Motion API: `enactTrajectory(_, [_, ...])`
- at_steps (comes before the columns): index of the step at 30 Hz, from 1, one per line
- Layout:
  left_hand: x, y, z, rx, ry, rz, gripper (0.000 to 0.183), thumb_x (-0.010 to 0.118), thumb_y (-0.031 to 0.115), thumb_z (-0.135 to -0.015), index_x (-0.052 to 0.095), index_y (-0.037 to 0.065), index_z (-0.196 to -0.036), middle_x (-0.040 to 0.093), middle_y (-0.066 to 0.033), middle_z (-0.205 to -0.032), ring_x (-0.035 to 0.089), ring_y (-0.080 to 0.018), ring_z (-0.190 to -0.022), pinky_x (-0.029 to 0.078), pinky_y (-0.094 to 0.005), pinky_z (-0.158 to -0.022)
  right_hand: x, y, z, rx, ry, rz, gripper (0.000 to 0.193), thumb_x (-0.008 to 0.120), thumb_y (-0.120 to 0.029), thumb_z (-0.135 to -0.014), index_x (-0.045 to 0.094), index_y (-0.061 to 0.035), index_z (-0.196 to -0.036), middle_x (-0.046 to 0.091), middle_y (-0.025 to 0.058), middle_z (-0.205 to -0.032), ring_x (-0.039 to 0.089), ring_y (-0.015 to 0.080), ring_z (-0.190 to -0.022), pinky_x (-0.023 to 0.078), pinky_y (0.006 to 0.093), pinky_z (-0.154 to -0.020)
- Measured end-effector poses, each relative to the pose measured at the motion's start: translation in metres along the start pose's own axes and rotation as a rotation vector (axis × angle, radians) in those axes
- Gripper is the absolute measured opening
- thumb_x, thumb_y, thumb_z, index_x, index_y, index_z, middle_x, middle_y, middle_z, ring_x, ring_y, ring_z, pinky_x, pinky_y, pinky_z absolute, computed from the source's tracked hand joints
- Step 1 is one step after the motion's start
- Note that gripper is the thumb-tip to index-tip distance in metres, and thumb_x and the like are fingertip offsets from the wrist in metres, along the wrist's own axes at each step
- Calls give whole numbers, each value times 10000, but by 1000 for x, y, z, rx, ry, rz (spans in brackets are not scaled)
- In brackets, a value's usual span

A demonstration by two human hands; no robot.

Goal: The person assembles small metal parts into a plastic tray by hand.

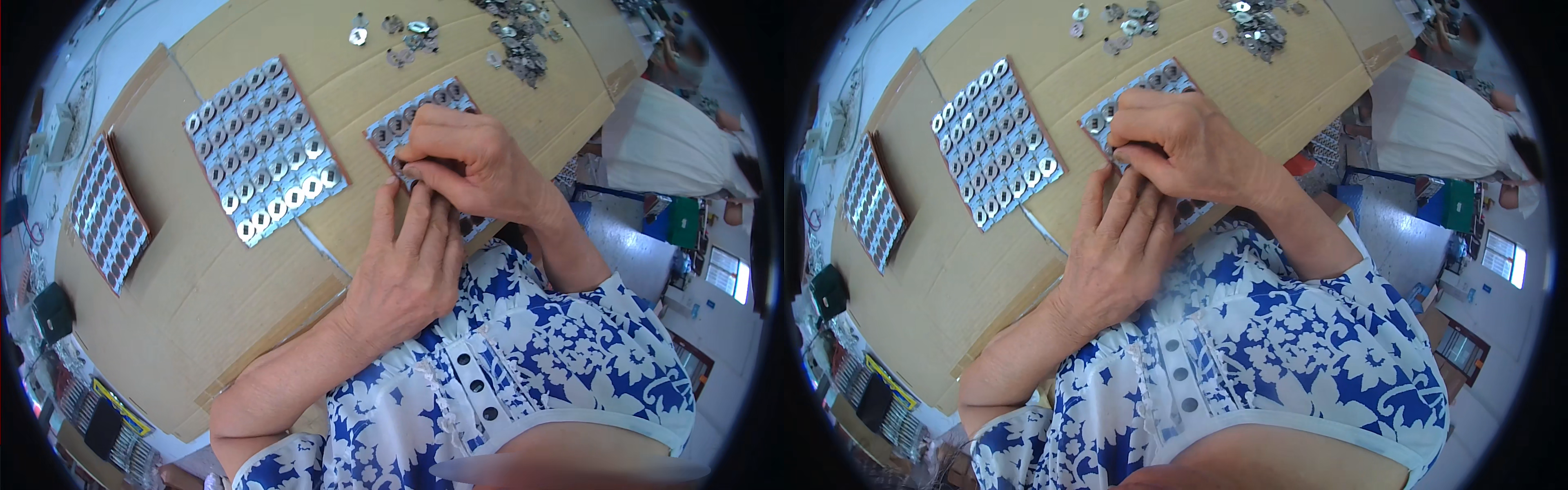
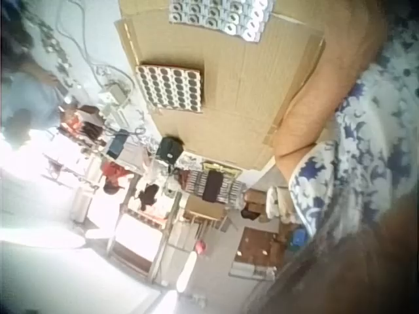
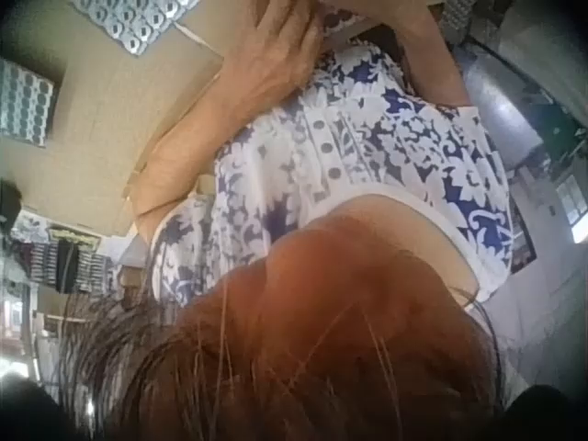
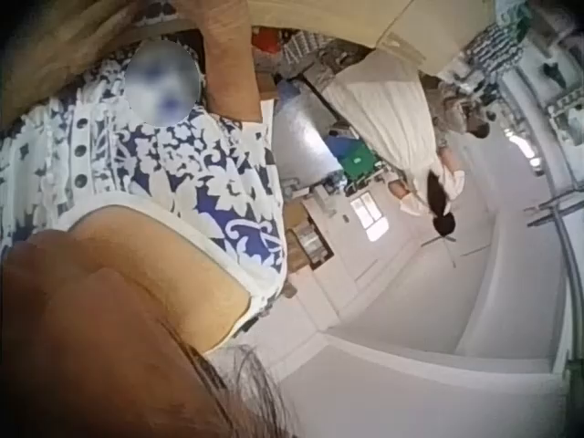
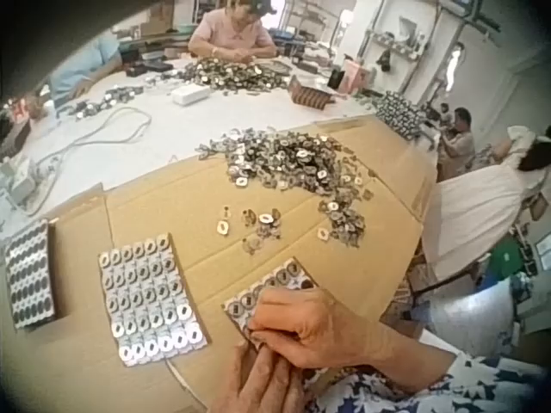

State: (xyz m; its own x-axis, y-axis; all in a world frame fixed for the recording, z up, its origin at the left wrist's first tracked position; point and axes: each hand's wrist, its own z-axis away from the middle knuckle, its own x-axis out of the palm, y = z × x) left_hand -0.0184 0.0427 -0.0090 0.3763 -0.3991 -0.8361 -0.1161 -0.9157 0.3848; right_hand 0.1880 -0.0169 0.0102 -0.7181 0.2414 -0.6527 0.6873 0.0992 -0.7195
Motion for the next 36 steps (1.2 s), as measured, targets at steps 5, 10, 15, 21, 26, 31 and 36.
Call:
enactTrajectory(5, [-4,-4,-3,-73,6,40,444,739,211,-949,758,-115,-1250,724,-294,-1398,629,-435,-1443,425,-771,-1203,-9,23,10,88,289,68,97,767,-30,-979,772,-16,-1075,705,123,-974,717,347,-826,569,415,-739])
enactTrajectory(10, [-6,-3,-4,-94,3,-7,492,867,226,-919,746,-42,-1313,720,-207,-1444,649,-378,-1446,434,-693,-1232,-52,67,14,217,488,539,158,750,-66,-1012,791,-67,-1165,753,111,-1033,774,324,-903,593,434,-785])
enactTrajectory(15, [-5,-4,-7,-89,0,11,494,869,220,-908,743,-42,-1307,720,-209,-1430,657,-379,-1423,444,-687,-1226,-61,75,10,183,347,542,202,737,-64,-1012,790,-100,-1203,752,105,-1009,765,299,-866,595,426,-789])
enactTrajectory(21, [-5,-4,-5,-78,20,25,502,873,216,-891,743,-42,-1301,717,-211,-1429,664,-380,-1406,457,-673,-1217,-57,65,6,283,234,350,217,696,-30,-999,765,-45,-1205,740,105,-953,745,258,-829,605,391,-811])
enactTrajectory(26, [-3,-6,-4,-81,20,23,505,876,218,-885,745,-41,-1298,714,-209,-1437,663,-380,-1405,469,-666,-1206,-57,60,4,395,272,211,173,719,-31,-996,761,-20,-1163,739,130,-988,750,286,-862,607,408,-829])
enactTrajectory(31, [-3,-7,-3,-78,23,18,512,881,227,-879,748,-35,-1299,712,-205,-1445,659,-374,-1413,475,-656,-1203,-61,64,4,267,264,363,152,735,-46,-998,755,-12,-1145,744,149,-1041,764,312,-922,605,432,-851])
enactTrajectory(36, [-5,-5,-4,-83,11,24,516,884,234,-877,748,-31,-1299,713,-204,-1445,657,-372,-1415,475,-652,-1204,-64,64,4,298,230,414,145,740,-31,-994,765,-13,-1136,747,123,-939,770,261,-873,593,409,-802])
